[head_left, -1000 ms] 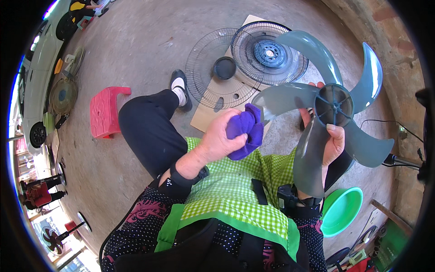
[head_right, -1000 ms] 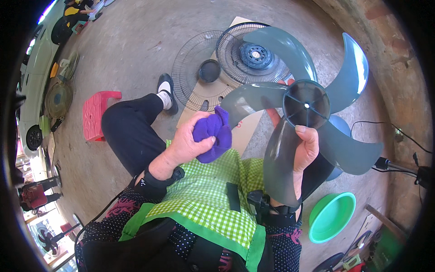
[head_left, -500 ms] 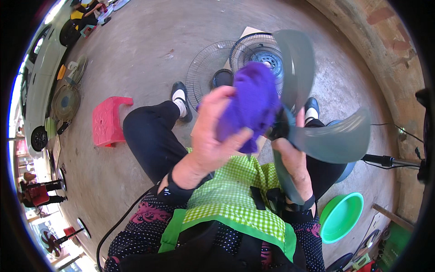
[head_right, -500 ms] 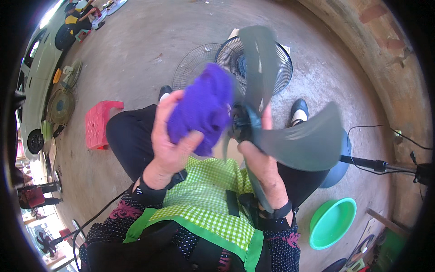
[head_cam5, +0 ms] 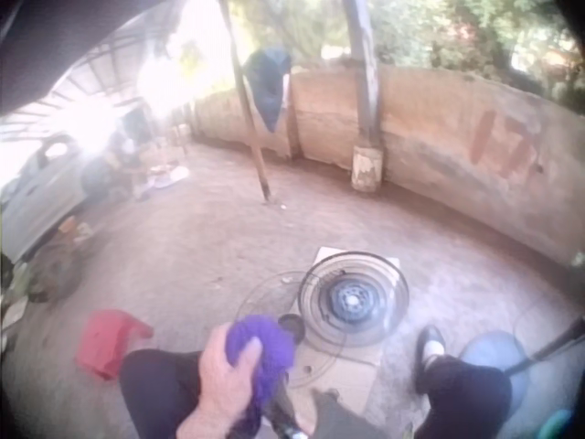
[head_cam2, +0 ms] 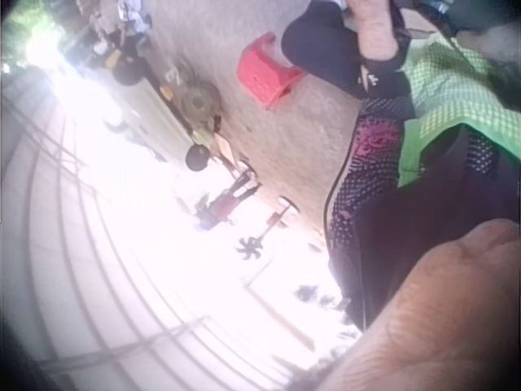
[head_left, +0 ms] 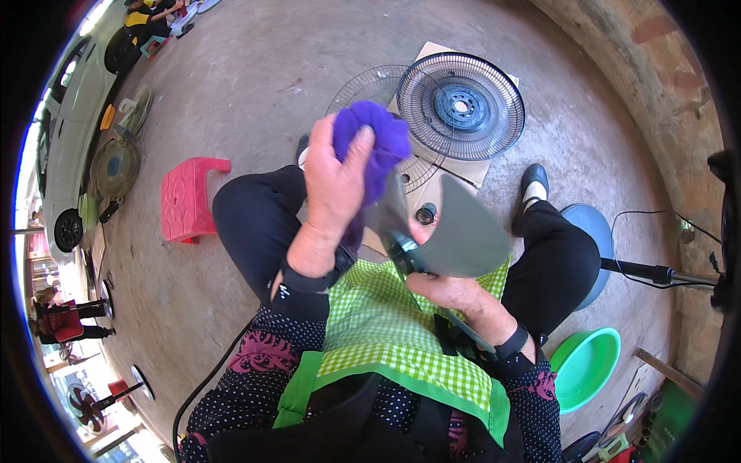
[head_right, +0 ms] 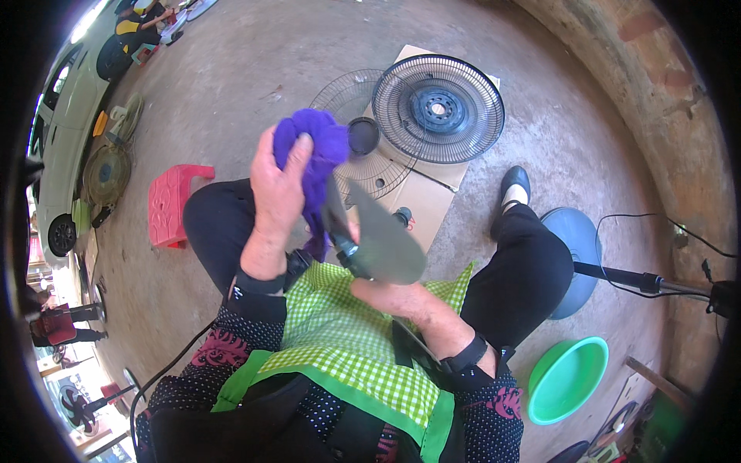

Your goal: The person sits on the floor and wipes a fan blade and a small black plastic ring with a purple cloth. They rotate the blade to clean all surfaces and then clean the ring before placing both items on a cardboard sheet.

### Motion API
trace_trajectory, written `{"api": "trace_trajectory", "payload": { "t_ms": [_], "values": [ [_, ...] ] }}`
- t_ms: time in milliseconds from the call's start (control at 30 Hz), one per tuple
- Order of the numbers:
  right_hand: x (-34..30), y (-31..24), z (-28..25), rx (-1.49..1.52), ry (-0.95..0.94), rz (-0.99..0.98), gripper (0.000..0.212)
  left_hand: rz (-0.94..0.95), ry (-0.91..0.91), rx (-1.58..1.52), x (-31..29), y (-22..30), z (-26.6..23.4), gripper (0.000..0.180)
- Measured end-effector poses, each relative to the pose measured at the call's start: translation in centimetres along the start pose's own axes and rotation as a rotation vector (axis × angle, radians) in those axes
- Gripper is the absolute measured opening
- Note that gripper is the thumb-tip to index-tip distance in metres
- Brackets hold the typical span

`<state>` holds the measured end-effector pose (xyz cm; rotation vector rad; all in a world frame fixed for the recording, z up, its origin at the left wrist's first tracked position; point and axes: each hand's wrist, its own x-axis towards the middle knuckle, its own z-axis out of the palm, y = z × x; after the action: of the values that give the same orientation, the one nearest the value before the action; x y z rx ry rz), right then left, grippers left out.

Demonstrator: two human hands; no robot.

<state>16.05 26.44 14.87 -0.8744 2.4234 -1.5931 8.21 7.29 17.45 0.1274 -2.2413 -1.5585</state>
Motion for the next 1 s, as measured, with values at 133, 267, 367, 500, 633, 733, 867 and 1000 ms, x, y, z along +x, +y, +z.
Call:
{"api": "trace_trajectory", "payload": {
  "t_ms": [133,267,367,500,633,733,867,1000],
  "values": [
    [0.8,-1.5,-0.7,0.262,-0.471,0.515,0.077,-0.182,-0.046,-0.166,3.1,-1.7,-1.4,0.027],
    [1.5,-2.7,-1.6,0.256,-0.289,0.144,0.081,-0.431,-0.095,-0.276,2.9,-3.9,-1.6,0.022],
    [1.1,-2.7,-2.1,0.192,-0.284,0.235,0.085,-0.443,-0.238,-0.194,2.1,-5.4,-2.0,0.023],
    [1.0,-1.0,-1.9,0.0,-0.035,0.202,0.086,-0.538,-0.164,-0.336,1.2,-6.3,-1.7,0.028],
    [1.3,0.4,-2.5,0.236,0.166,0.421,0.085,-0.551,-0.001,-0.549,1.8,-5.2,-1.9,0.03],
    [1.7,0.7,-3.3,0.648,0.267,0.527,0.09,-0.494,0.083,-0.751,2.5,-3.4,-3.0,0.028],
    [2.1,1.2,-3.0,0.648,0.336,0.541,0.087,-0.25,-0.049,-0.871,1.2,-0.3,-2.9,0.028],
    [1.6,2.6,-1.7,0.608,0.39,0.493,0.074,0.122,-0.373,-0.33,-3.5,2.8,-0.3,0.052]
  ]
}}
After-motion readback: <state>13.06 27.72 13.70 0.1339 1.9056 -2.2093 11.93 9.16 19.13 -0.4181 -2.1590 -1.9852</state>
